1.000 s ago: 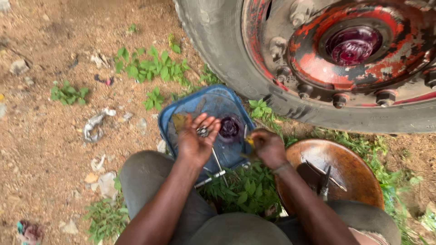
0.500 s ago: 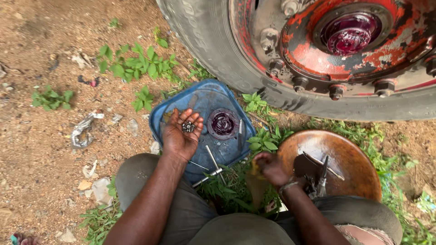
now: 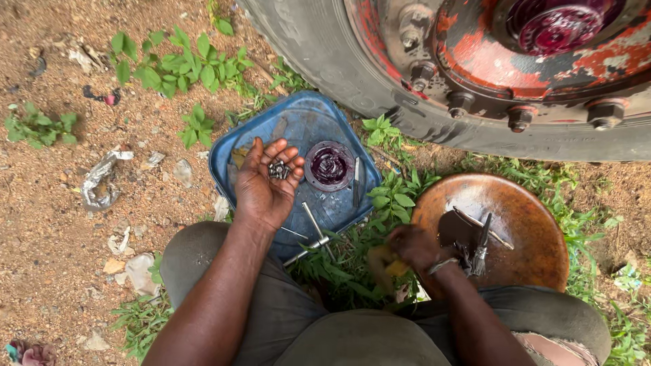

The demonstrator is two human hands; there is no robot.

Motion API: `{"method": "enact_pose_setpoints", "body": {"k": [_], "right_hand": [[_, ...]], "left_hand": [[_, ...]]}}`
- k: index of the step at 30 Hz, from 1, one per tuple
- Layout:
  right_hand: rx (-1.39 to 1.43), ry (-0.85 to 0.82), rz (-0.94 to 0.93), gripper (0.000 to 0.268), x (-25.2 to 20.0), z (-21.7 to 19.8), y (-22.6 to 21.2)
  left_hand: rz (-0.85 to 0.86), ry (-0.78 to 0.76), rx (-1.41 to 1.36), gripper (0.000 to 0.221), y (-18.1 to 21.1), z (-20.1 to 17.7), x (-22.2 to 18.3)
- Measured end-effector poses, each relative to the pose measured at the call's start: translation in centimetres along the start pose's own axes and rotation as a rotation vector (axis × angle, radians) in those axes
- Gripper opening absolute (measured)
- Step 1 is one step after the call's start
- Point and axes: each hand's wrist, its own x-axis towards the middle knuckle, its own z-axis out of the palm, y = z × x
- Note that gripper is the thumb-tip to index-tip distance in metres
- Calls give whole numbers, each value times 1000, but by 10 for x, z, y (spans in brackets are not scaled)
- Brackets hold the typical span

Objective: The person wipes metal nuts with a yellow cloth, holds a collection of nuts in one hand, applies purple grease to the center of a truck wheel, and positions a hub cap onto the wheel hub.

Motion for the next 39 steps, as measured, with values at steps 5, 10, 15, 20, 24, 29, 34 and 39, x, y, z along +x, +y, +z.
{"method": "enact_pose_setpoints", "body": {"k": [5, 10, 15, 20, 24, 29, 34, 39], "right_hand": [[272, -55, 869, 9, -4, -54, -1], [197, 29, 824, 14, 13, -95, -29], [165, -173, 800, 18, 25, -78, -48], [186, -283, 658, 32, 38, -32, -69], [351, -361, 675, 36, 43, -10, -68], [-25, -426, 526, 33, 58, 18, -43], [933, -11, 983, 24, 97, 61, 5], [160, -48, 612, 22, 127, 102, -14]], "left_hand": [[0, -15, 19, 45, -1, 1, 1], [7, -20, 19, 46, 1, 0, 1], [4, -16, 26, 46, 1, 2, -1], [19, -15, 34, 46, 3, 3, -3], [20, -8, 32, 47, 6, 1, -6], [23, 19, 34, 48, 10, -3, -8], [49, 41, 52, 47, 15, -13, -15], [53, 87, 56, 48, 20, -13, -19]]}}
